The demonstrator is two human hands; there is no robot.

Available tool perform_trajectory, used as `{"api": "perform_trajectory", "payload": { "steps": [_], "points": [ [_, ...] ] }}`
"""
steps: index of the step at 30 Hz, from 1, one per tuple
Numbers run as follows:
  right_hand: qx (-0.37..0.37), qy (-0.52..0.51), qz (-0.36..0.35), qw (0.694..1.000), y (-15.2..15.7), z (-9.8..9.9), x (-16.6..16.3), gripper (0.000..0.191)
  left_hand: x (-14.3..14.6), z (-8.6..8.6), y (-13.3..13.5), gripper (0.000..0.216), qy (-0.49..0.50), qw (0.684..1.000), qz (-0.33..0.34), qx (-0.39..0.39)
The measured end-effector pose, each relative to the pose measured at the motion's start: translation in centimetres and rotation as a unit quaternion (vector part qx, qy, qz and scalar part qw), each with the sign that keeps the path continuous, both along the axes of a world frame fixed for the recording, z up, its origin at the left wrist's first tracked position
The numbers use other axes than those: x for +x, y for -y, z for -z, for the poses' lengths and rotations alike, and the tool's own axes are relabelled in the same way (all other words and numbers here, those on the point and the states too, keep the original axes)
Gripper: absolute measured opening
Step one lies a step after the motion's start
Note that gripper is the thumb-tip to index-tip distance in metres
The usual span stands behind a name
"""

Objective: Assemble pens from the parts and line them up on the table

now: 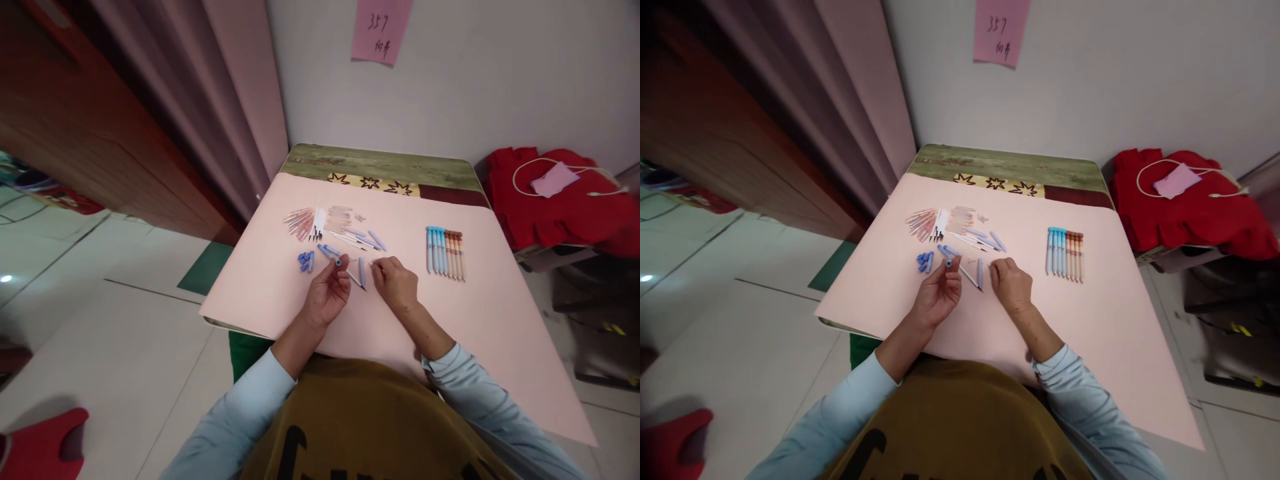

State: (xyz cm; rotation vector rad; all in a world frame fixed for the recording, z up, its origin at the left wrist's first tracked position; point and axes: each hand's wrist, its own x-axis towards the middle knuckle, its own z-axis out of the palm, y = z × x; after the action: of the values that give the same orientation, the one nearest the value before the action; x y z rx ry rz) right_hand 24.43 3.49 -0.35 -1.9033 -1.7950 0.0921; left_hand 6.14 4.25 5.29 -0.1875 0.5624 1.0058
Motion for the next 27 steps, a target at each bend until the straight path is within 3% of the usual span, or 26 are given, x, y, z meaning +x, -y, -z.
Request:
{"api": "perform_trajectory", "payload": {
  "steps": [4,7,10,13,16,21,27],
  "points": [
    [-0.002,-0.201,0.008,0.98,0.2,-1.4,-0.2,0.021,-0.2,-0.4,0.0,0.022,-0.01,1.0,-0.007,-0.001],
    [-0.051,-0.418,-0.019,0.907,0.3,-3.0,-0.8,0.025,0.0,-0.4,-0.1,0.023,-0.013,1.0,-0.01,-0.003],
    [-0.095,-0.544,-0.041,0.833,0.5,-4.8,-1.7,0.031,0.0,-0.1,-0.2,0.024,-0.001,1.0,0.008,0.001],
    [-0.117,-0.595,-0.047,0.794,0.9,-6.5,-2.5,0.037,0.0,0.2,0.0,0.022,0.006,0.999,0.033,0.02],
    [-0.111,-0.621,-0.042,0.775,1.3,-7.5,-2.9,0.033,0.0,0.2,0.1,0.021,-0.007,0.999,0.038,0.027],
    [-0.104,-0.619,-0.061,0.776,1.7,-8.1,-3.6,0.028,0.7,-0.2,0.3,0.019,-0.062,0.998,-0.003,0.032],
    [-0.1,-0.638,-0.076,0.76,1.7,-8.1,-3.9,0.032,1.2,-1.0,0.5,0.017,-0.088,0.995,-0.003,0.04]
  ]
}}
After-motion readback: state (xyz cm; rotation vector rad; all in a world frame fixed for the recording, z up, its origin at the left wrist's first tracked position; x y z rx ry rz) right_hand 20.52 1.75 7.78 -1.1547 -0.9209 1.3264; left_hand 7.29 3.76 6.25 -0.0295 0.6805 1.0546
